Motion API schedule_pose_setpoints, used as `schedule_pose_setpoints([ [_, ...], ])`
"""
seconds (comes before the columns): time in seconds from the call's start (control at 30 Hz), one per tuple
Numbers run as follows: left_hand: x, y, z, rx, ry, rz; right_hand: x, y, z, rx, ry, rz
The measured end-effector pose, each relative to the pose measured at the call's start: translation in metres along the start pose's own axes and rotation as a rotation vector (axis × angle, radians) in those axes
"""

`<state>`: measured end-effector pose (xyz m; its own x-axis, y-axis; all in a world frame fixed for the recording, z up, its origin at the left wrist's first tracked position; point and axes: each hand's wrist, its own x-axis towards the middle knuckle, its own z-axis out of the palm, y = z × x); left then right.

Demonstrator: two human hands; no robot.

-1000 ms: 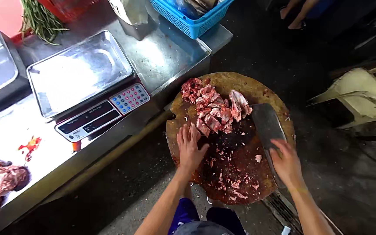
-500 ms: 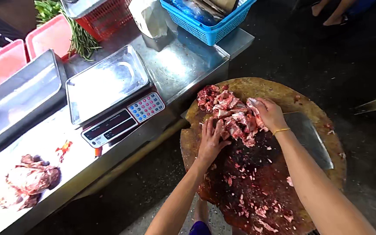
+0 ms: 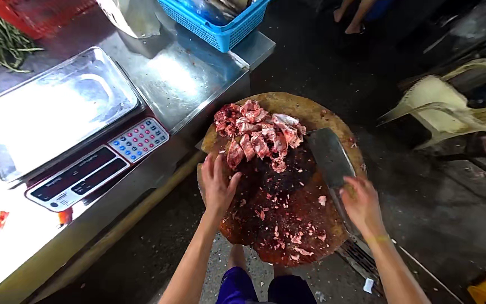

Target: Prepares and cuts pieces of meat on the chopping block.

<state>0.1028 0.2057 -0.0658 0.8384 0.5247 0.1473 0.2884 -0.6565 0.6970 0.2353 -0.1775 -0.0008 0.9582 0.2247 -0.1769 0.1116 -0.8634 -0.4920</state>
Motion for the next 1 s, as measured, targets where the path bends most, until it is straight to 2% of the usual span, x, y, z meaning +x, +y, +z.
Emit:
schedule_pose_setpoints([
  [0.07, -0.054, 0.01, -0.01, -0.064, 0.052, -0.116, -0.037, 0.027, 0.01, -0.01, 0.013, 0.033],
  [0.13, -0.113, 0.038, -0.009, -0.082, -0.005, -0.181, -0.046, 0.037, 0.014, -0.049, 0.063, -0.046],
  [0.23, -0.2, 0.08, 0.018, 0.055, -0.126, -0.048, -0.042, 0.027, 0.005, -0.017, 0.064, -0.192],
  [0.33, -0.243, 0.095, 0.068, 0.277, -0.101, 0.065, -0.051, 0.01, 0.03, 0.131, 0.096, -0.444],
  [0.4, -0.237, 0.101, 0.089, 0.362, -0.059, 0.038, -0.059, 0.006, 0.065, 0.106, 0.043, -0.45],
  [0.47, -0.214, 0.103, 0.094, 0.333, -0.016, 0.023, -0.068, -0.003, 0.098, 0.055, 0.027, -0.466],
  [0.53, -0.183, 0.092, 0.093, 0.291, 0.072, 0.048, -0.072, -0.023, 0.118, 0.159, 0.004, -0.553],
  [0.6, -0.161, 0.076, 0.083, 0.301, 0.125, 0.029, -0.064, -0.04, 0.12, 0.31, -0.045, -0.61],
  [0.7, -0.133, 0.053, 0.071, 0.422, 0.045, -0.088, -0.003, -0.06, 0.109, 0.265, -0.026, -0.578],
  [0.77, -0.127, 0.059, 0.076, 0.388, -0.081, -0.008, 0.035, -0.064, 0.113, 0.157, -0.059, -0.578],
  [0.87, -0.138, 0.076, 0.082, 0.162, -0.293, 0.233, 0.024, -0.057, 0.123, 0.15, -0.172, -0.766],
  [0.93, -0.14, 0.069, 0.082, 0.04, -0.23, 0.286, 0.012, -0.058, 0.121, 0.244, -0.12, -0.816],
  [1.0, -0.121, 0.059, 0.079, 0.029, -0.122, 0.227, 0.026, -0.064, 0.118, 0.283, -0.028, -0.741],
])
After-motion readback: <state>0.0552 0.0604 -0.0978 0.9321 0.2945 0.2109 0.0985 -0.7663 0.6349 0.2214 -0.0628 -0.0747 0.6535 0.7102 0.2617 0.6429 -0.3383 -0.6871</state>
